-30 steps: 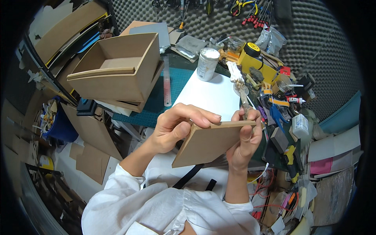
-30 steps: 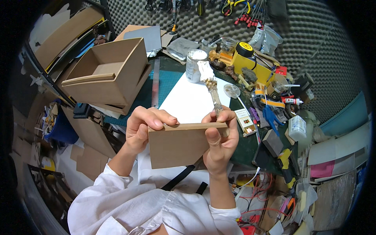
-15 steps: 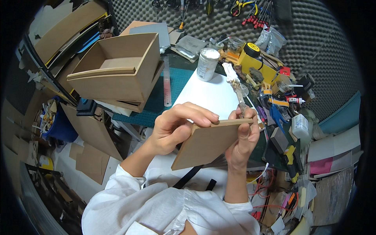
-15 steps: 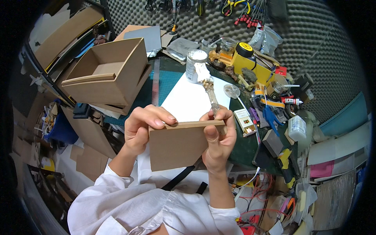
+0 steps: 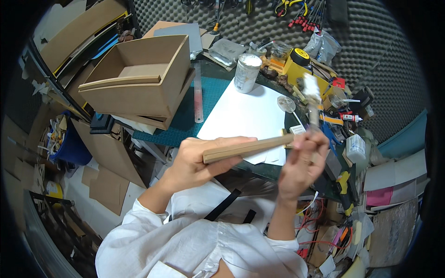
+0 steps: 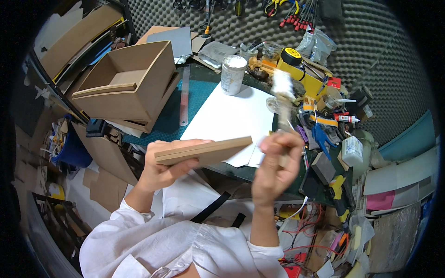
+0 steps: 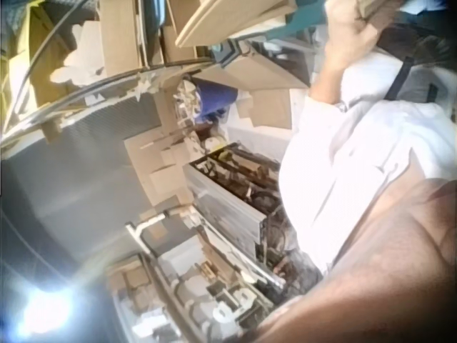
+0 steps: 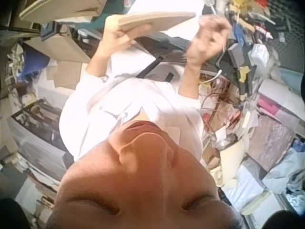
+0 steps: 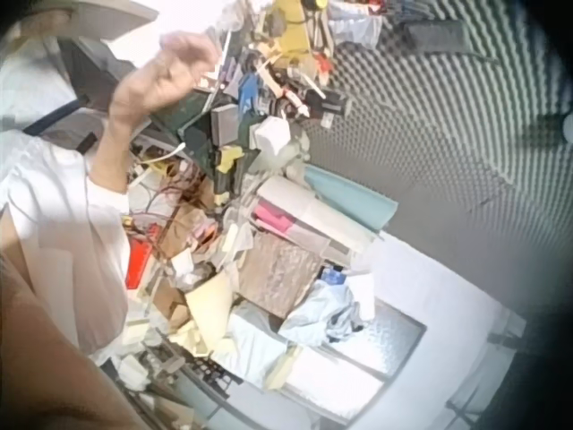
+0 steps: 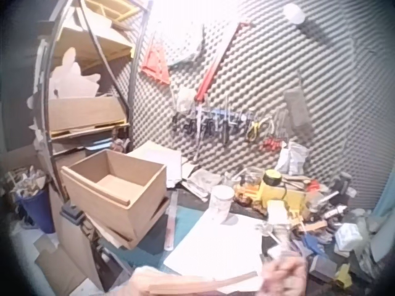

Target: The person assembles a cardboard box by applying glue to the edges of a flat piece, folding it into shape, and securing the corners with a staple gun. The person handles the cardboard, glue, brush, and staple gun throughout the process.

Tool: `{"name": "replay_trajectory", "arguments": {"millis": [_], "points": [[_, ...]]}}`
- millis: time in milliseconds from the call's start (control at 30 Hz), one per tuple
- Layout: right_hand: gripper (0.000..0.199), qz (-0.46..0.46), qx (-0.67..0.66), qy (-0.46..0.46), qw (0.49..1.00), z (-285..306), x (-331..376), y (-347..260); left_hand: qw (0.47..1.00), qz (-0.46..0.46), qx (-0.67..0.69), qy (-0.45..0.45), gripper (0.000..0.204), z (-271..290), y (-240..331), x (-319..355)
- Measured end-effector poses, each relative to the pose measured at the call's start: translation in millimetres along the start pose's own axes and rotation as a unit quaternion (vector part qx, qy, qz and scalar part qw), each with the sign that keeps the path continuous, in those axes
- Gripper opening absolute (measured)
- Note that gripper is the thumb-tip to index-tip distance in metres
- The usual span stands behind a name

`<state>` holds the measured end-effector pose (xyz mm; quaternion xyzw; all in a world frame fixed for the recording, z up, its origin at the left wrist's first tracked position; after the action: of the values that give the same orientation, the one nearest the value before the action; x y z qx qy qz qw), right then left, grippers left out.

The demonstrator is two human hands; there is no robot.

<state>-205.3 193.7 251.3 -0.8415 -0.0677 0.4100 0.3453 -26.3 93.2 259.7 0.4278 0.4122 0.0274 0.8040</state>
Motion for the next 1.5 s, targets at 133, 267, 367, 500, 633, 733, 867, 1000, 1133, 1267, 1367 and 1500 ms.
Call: {"name": "replay_trajectory", "arguments": {"millis": [133, 267, 367, 500, 633, 733, 867, 1000, 1133, 1267, 1367, 1500], "points": [[0.014, 0.084, 0.092, 0.029, 0.992, 29.7, 6.0, -47.8, 0.985, -0.089, -0.142, 0.05, 0.042, 17.0, 9.4, -15.3], [0.038, -0.002, 0.108, 0.026, 0.994, 18.9, 30.2, -50.2, 0.977, -0.119, -0.168, 0.048, 0.04, 19.6, -5.6, -25.4], [0.043, -0.04, 0.101, 0.0, 0.994, 19.6, 42.1, -44.3, 0.981, -0.116, -0.15, 0.034, 0.048, 13.2, -12.1, -27.3], [0.037, -0.078, 0.073, -0.003, 0.994, 26.1, 46.9, -35.8, 0.985, -0.114, -0.126, 0.025, 0.054, 7.1, -14.0, -31.1], [0.031, -0.06, 0.047, -0.001, 0.997, 28.2, 43.3, -41.1, 0.985, -0.112, -0.133, 0.015, 0.055, 3.5, -9.9, -34.1], [0.03, 0.012, 0.092, 0.009, 0.996, 35.4, 42.6, -46.1, 0.986, -0.113, -0.125, 0.011, 0.057, 0.9, -10.5, -35.7], [0.031, 0.087, 0.18, -0.008, 0.98, 25.2, 41.7, -58.0, 0.986, -0.116, -0.122, -0.002, 0.06, -3.9, -11.3, -35.8], [0.026, 0.087, 0.254, -0.023, 0.963, 18.4, 41.7, -60.8, 0.984, -0.11, -0.14, -0.008, 0.056, -5.6, -10.5, -36.4], [0.025, 0.164, 0.321, -0.115, 0.926, -9.7, 49.4, -65.1, 0.986, -0.11, -0.127, 0.0, 0.047, -7.7, -10.1, -39.0], [0.023, 0.152, 0.306, -0.167, 0.925, -31.9, 55.6, -69.5, 0.984, -0.116, -0.131, 0.0, 0.041, -7.6, -11.7, -38.7], [0.015, 0.117, 0.379, -0.049, 0.917, 0.3, 41.6, -62.1, 0.985, -0.104, -0.137, 0.004, 0.041, -5.8, -14.5, -37.3], [0.018, 0.166, 0.291, -0.2, 0.921, -40.9, 53.4, -67.1, 0.987, -0.098, -0.124, 0.007, 0.043, -8.1, -15.6, -39.1]]}}
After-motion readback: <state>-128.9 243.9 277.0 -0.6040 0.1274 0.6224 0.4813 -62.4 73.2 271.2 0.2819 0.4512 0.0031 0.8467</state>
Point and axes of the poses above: each hand's wrist, its own x-axis away from the middle knuckle, its own z-axis out of the back of the hand, y = z × x, the point moved 9 cm from there along -x, towards the middle knuckle, and after that the axes turned 2 degrees about -x, right-handed, at the moved point
